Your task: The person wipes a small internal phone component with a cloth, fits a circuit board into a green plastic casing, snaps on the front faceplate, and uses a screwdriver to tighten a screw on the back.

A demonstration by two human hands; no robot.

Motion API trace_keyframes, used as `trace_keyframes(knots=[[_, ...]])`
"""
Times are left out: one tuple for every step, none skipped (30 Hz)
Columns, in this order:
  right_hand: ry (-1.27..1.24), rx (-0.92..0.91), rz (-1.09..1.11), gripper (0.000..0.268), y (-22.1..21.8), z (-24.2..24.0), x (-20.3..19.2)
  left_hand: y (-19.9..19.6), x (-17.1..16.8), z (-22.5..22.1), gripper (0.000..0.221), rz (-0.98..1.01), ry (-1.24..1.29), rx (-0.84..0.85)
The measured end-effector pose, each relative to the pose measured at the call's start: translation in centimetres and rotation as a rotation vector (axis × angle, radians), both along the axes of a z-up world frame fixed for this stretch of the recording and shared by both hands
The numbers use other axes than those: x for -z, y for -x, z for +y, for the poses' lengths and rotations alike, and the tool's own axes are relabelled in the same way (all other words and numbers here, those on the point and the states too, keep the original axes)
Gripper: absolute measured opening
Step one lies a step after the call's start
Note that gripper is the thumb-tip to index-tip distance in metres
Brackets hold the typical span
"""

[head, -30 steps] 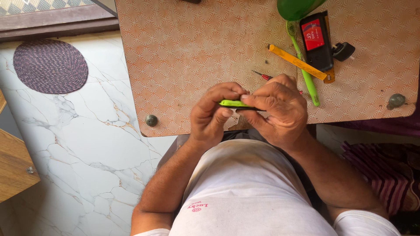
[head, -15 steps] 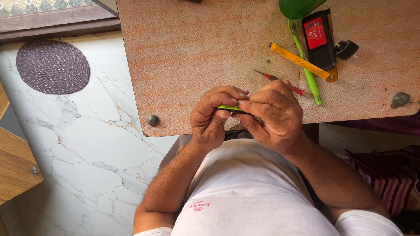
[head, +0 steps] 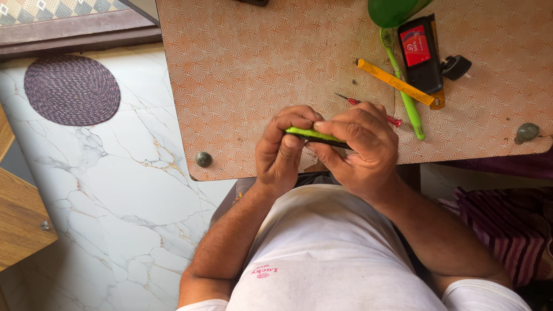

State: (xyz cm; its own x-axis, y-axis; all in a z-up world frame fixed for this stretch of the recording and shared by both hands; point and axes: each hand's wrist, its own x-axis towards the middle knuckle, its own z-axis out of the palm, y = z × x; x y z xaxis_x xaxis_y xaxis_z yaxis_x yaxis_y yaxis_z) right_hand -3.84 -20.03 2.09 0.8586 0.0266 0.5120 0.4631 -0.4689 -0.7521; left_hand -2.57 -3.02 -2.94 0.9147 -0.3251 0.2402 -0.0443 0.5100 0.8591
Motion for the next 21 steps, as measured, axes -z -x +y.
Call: trace_keyframes(knots=[[0.056,-0.013,-0.045,0.033,-0.12,-0.07,0.09,-0.08,0.19,-0.08,0.029,0.028,0.043,0.013],[0.112,-0.03,-0.09,0.032,-0.24,-0.17,0.17,-0.13,0.39,-0.1,0.029,0.056,0.087,0.022],[0.168,-0.047,-0.136,0.031,-0.36,-0.27,0.25,-0.16,0.57,-0.04,0.029,0.084,0.13,0.031],[0.204,-0.056,-0.175,0.031,-0.47,-0.36,0.33,-0.13,0.71,0.07,0.029,0.115,0.155,0.051],[0.239,-0.065,-0.214,0.03,-0.6,-0.48,0.41,-0.11,0.83,0.16,0.029,0.145,0.181,0.072],[0.273,-0.071,-0.254,0.03,-0.69,-0.53,0.5,-0.14,0.9,0.27,0.029,0.176,0.205,0.096],[0.298,-0.073,-0.254,0.029,-0.75,-0.59,0.58,-0.21,0.97,0.3,0.029,0.178,0.207,0.094],[0.324,-0.071,-0.254,0.029,-0.72,-0.68,0.65,-0.27,1.03,0.27,0.029,0.181,0.209,0.096],[0.35,-0.069,-0.254,0.028,-0.68,-0.73,0.72,-0.28,1.04,0.22,0.028,0.184,0.211,0.098],[0.293,-0.052,-0.212,0.029,-0.62,-0.65,0.8,-0.24,0.99,0.19,0.028,0.177,0.194,0.089],[0.237,-0.034,-0.17,0.031,-0.53,-0.49,0.85,-0.15,0.88,0.16,0.028,0.169,0.176,0.08],[0.18,-0.017,-0.127,0.032,-0.46,-0.38,0.87,-0.14,0.77,0.13,0.027,0.162,0.159,0.072],[0.14,-0.01,-0.097,0.03,-0.42,-0.32,0.86,-0.24,0.67,0.2,0.027,0.114,0.084,0.054],[0.099,-0.005,-0.065,0.028,-0.35,-0.22,0.84,-0.3,0.54,0.41,0.027,0.067,0.008,0.036],[0.057,0.001,-0.033,0.026,-0.31,-0.16,0.81,-0.34,0.45,0.51,0.026,0.02,-0.068,0.018],[0.067,-0.002,-0.037,0.025,-0.28,-0.12,0.73,-0.31,0.38,0.45,0.025,0.023,-0.059,0.009],[0.076,-0.004,-0.041,0.025,-0.24,-0.13,0.62,-0.21,0.31,0.31,0.023,0.026,-0.049,-0.001],[0.086,-0.005,-0.045,0.024,-0.22,-0.16,0.49,-0.18,0.29,0.16,0.022,0.027,-0.038,-0.009],[0.09,0.001,-0.039,0.024,-0.22,-0.15,0.37,-0.2,0.28,0.07,0.021,0.023,-0.028,-0.009],[0.093,0.007,-0.032,0.024,-0.19,-0.09,0.25,-0.17,0.29,0.0,0.02,0.02,-0.018,-0.01],[0.096,0.012,-0.024,0.024,-0.18,-0.02,0.14,-0.15,0.3,-0.06,0.019,0.018,-0.009,-0.011]])
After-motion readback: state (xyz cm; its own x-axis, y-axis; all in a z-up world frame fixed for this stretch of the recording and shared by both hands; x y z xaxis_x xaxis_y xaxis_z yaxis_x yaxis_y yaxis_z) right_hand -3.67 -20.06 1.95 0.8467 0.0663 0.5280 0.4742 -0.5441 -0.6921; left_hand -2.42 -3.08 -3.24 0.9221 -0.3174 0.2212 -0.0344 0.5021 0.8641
